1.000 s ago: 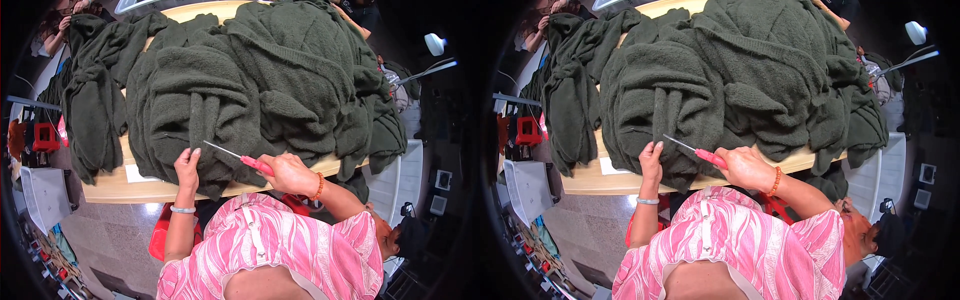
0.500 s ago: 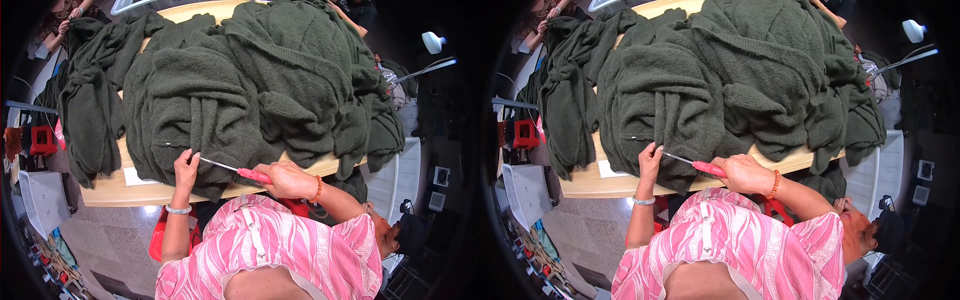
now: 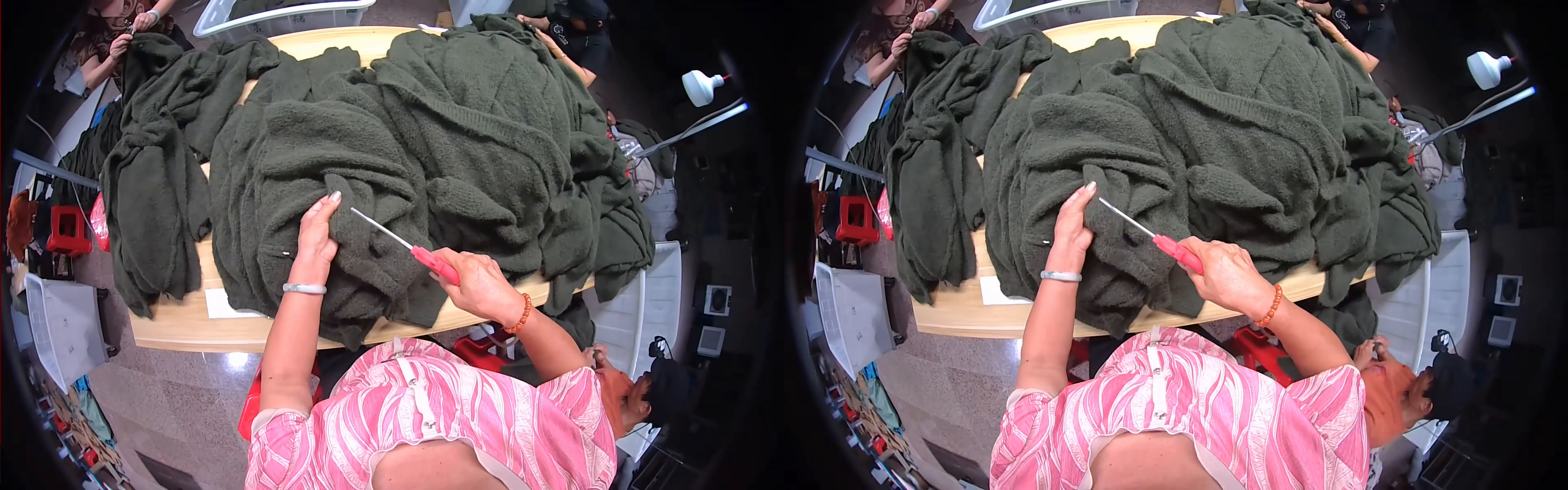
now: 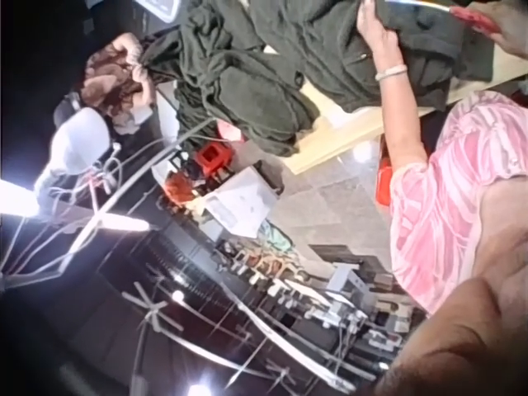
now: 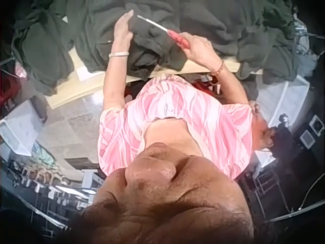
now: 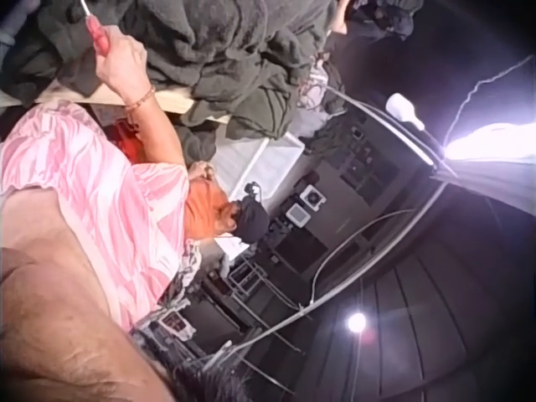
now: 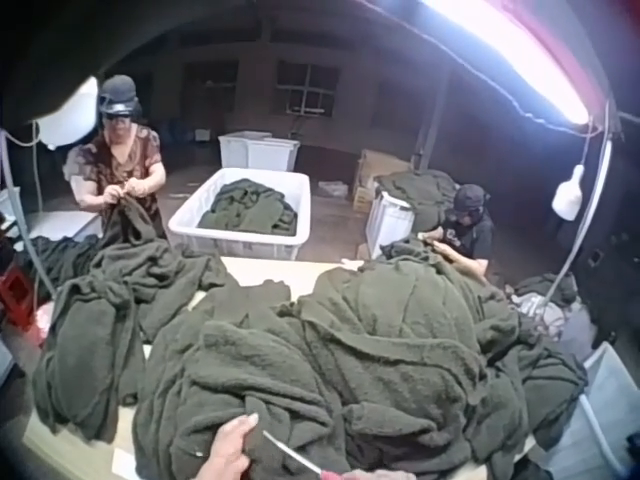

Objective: Trim loose threads from green garments using a thread cutter.

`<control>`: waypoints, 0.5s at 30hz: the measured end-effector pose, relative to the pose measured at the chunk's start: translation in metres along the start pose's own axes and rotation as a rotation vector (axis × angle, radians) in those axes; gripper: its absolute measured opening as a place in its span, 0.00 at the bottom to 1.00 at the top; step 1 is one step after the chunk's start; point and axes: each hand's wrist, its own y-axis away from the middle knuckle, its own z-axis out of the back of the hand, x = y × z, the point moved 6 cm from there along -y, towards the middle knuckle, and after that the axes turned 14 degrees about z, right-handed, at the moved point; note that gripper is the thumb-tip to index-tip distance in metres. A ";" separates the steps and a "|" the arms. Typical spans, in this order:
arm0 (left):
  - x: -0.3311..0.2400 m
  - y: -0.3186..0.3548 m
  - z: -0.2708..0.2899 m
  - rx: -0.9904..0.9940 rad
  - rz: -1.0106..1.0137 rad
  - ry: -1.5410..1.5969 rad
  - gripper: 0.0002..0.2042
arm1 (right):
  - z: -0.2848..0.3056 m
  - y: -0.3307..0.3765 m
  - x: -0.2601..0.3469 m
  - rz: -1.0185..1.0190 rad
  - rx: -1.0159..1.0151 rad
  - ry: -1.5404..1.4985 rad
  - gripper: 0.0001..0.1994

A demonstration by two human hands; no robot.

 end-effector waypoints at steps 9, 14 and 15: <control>-0.009 0.033 0.002 -0.113 -0.512 -0.479 0.01 | 0.005 -0.006 -0.002 -0.006 0.098 0.095 0.13; -0.003 0.038 0.016 -0.038 -0.441 -0.472 0.02 | 0.003 -0.017 0.005 0.017 0.218 0.009 0.13; 0.001 0.039 0.017 -0.022 -0.411 -0.501 0.02 | 0.003 -0.019 0.000 0.049 0.149 0.058 0.14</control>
